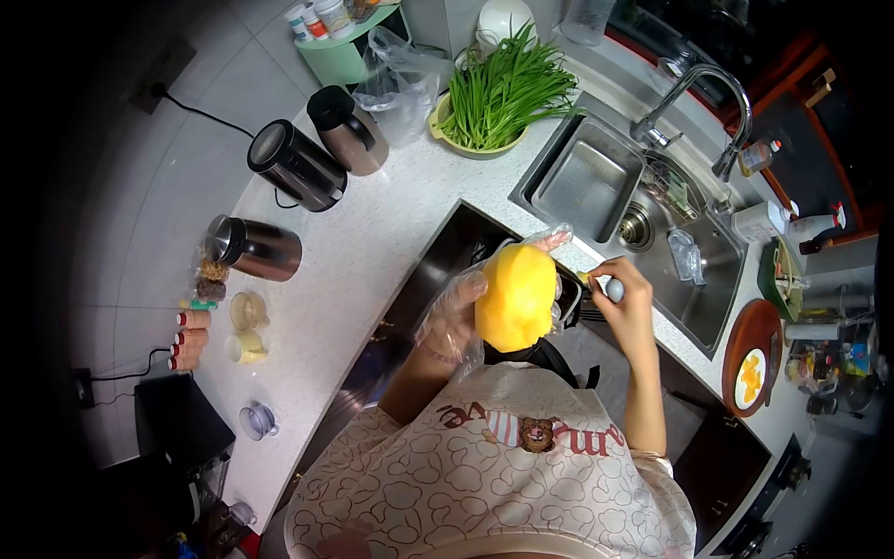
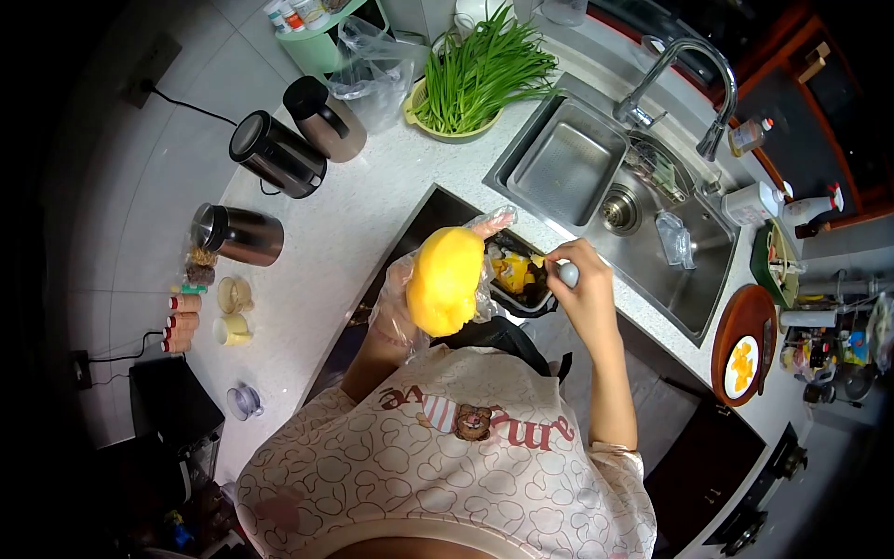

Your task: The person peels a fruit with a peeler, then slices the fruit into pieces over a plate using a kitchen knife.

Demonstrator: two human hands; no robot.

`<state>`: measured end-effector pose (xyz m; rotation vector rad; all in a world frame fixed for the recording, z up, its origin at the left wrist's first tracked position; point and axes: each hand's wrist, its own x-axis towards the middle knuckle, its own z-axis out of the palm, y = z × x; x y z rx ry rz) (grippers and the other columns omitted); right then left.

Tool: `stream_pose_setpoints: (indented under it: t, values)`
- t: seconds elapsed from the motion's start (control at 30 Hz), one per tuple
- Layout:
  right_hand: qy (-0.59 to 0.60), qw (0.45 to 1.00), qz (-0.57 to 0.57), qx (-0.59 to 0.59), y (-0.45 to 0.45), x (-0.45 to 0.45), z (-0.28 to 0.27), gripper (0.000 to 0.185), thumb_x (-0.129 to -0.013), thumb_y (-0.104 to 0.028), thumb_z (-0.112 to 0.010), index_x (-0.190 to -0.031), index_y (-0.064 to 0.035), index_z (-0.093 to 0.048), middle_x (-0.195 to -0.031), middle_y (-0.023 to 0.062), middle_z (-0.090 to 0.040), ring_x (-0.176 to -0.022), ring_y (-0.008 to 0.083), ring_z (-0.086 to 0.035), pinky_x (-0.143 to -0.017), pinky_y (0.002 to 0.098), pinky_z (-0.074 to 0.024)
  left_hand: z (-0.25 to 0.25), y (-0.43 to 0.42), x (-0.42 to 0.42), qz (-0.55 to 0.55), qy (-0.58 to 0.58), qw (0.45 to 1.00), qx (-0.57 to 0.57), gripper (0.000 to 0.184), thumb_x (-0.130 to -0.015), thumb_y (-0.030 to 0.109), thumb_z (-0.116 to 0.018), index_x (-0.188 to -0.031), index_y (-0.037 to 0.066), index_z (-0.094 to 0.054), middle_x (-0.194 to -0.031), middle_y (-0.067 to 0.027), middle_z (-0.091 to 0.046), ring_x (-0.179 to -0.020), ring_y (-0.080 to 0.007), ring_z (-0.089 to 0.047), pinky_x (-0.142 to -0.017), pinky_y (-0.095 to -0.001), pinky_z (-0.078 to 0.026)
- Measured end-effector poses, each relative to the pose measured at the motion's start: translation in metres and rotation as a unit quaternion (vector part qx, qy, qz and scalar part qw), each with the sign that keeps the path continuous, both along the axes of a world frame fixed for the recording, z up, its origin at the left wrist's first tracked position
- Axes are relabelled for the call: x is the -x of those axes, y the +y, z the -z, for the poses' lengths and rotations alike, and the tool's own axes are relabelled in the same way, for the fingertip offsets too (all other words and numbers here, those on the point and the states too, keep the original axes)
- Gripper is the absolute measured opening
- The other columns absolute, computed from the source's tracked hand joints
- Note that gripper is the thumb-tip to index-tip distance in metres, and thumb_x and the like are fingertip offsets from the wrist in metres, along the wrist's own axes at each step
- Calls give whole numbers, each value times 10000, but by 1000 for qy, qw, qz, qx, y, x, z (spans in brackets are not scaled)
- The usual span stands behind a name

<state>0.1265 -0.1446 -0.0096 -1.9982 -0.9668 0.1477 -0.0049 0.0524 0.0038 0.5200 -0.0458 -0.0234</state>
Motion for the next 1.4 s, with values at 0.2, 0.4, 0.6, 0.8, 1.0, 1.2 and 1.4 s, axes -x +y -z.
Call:
stream_pose_setpoints:
  t: [0.2,0.4,0.6,0.8,1.0,1.2,1.4]
  values:
    - [1,991,27,129,2,-16,114,206,-718,2,-702,-915,19,-646,-919,180,-615,-860,396,-609,-740,431,-477,15,18,4,-9,17,999,-36,1233,-609,607,-720,-1463,-110,-195,-1564,-190,-198,-975,-145,-588,-814,-301,-540]
    - [-8,981,57,188,3,-22,153,218,-734,-30,-711,-942,-1,-654,-941,162,-614,-869,391,-613,-740,444,-485,15,31,-1,4,-7,1000,-8,1179,-630,473,-760,-1474,-95,-163,-1459,-225,-368,-1054,-206,-600,-883,-330,-529]
    - [-11,980,69,185,5,-29,148,220,-730,0,-681,-945,-35,-649,-958,144,-602,-881,384,-612,-744,445,-491,-9,40,1,-40,-9,985,-170,1110,-663,315,-773,-1492,-63,-140,-1348,-155,-451,-1089,-164,-538,-1009,-293,-400]
    - [-1,982,73,175,3,-35,140,196,-726,2,-693,-914,-28,-647,-960,155,-626,-895,384,-609,-760,438,-489,-17,29,-4,-276,-79,830,-479,1182,-689,417,-796,-1479,-97,-83,-1506,-271,-217,-1301,-280,-414,-1073,-344,-352]
    - [28,986,105,128,-7,-49,145,185,-725,-67,-729,-830,39,-619,-844,232,-635,-798,426,-610,-713,447,-483,-13,10,-15,-409,-150,743,-508,1242,-674,412,-840,-1477,-99,-42,-1515,-311,-171,-1400,-338,-268,-1116,-398,-292]
    - [-23,992,75,95,7,-47,112,249,-769,-99,-686,-940,69,-621,-898,267,-637,-834,449,-620,-735,435,-490,32,-1,-24,-480,-181,588,-625,1278,-642,301,-892,-1506,-17,-7,-1408,-300,-307,-1212,-419,-443,-979,-453,-411]
    - [-2,994,70,86,12,-46,97,249,-793,-107,-688,-958,69,-625,-900,258,-651,-808,414,-640,-726,403,-490,-14,3,-9,-477,-171,620,-599,1274,-638,230,-895,-1525,67,5,-1239,-245,-438,-1036,-394,-515,-846,-463,-459]
